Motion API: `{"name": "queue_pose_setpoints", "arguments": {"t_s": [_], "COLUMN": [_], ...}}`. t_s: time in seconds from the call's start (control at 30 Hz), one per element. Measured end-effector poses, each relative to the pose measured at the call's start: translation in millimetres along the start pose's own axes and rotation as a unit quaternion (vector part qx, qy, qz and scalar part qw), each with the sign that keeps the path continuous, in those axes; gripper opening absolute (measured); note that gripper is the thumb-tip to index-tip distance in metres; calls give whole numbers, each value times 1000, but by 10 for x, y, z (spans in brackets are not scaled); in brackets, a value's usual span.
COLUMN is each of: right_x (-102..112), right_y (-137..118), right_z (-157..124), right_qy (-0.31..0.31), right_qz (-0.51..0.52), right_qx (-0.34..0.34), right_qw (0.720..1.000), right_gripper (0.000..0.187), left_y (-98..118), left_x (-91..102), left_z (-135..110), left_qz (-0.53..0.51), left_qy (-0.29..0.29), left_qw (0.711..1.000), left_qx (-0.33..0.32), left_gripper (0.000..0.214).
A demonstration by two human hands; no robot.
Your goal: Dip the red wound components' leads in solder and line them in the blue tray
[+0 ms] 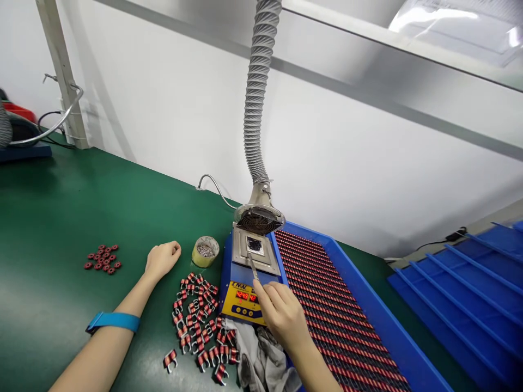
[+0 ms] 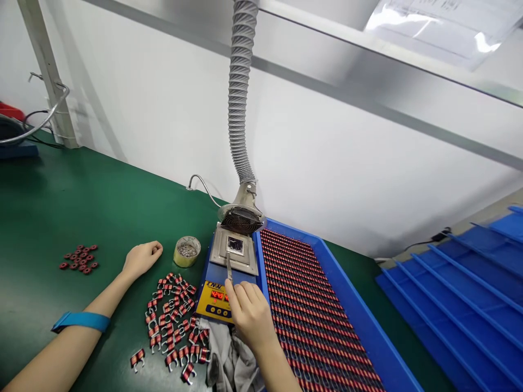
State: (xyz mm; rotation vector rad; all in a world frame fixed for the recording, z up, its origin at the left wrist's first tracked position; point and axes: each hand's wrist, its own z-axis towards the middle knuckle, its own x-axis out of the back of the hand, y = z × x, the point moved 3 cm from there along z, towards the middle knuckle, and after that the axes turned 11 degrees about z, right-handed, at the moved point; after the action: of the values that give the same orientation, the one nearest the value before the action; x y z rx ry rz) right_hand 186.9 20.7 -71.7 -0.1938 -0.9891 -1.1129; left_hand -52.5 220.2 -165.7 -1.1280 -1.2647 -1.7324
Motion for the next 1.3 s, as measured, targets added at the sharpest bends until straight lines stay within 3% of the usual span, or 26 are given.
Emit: {"name": "queue_pose_setpoints", "arguments": {"t_s": [0.23, 0.5, 0.7, 0.87, 1.0, 1.17, 1.3], "right_x": [-82, 9, -35, -281, -488, -638, -829], "right_y": [-54, -124, -193, -178, -90, 80, 181], "right_z": [-30, -8, 266, 578, 846, 1207, 1480], "right_qy": [-38, -18, -9, -8, -76, -241, -296], "right_qz": [-37, -28, 18, 75, 105, 106, 105], "right_qx": [24, 14, 28, 25, -4, -132, -142], "right_qw": [998, 999, 999, 997, 992, 956, 939], "right_gripper": [30, 30, 31, 23, 19, 20, 21], "left_y": [9, 29, 42, 18, 3, 13, 14], "left_x": [17, 37, 50, 11, -14, -20, -16], "left_z": [-11, -10, -36, -27, -29, -32, -28], "left_qz": [4, 8, 0, -12, -19, -23, -23], "left_qy": [-1, 2, 14, 25, 35, 38, 36], "left_qw": [1000, 1000, 1000, 1000, 999, 999, 999], "left_qx": [1, 2, -3, -6, -7, -9, -7], "left_gripper": [24, 23, 23, 22, 23, 25, 25]}}
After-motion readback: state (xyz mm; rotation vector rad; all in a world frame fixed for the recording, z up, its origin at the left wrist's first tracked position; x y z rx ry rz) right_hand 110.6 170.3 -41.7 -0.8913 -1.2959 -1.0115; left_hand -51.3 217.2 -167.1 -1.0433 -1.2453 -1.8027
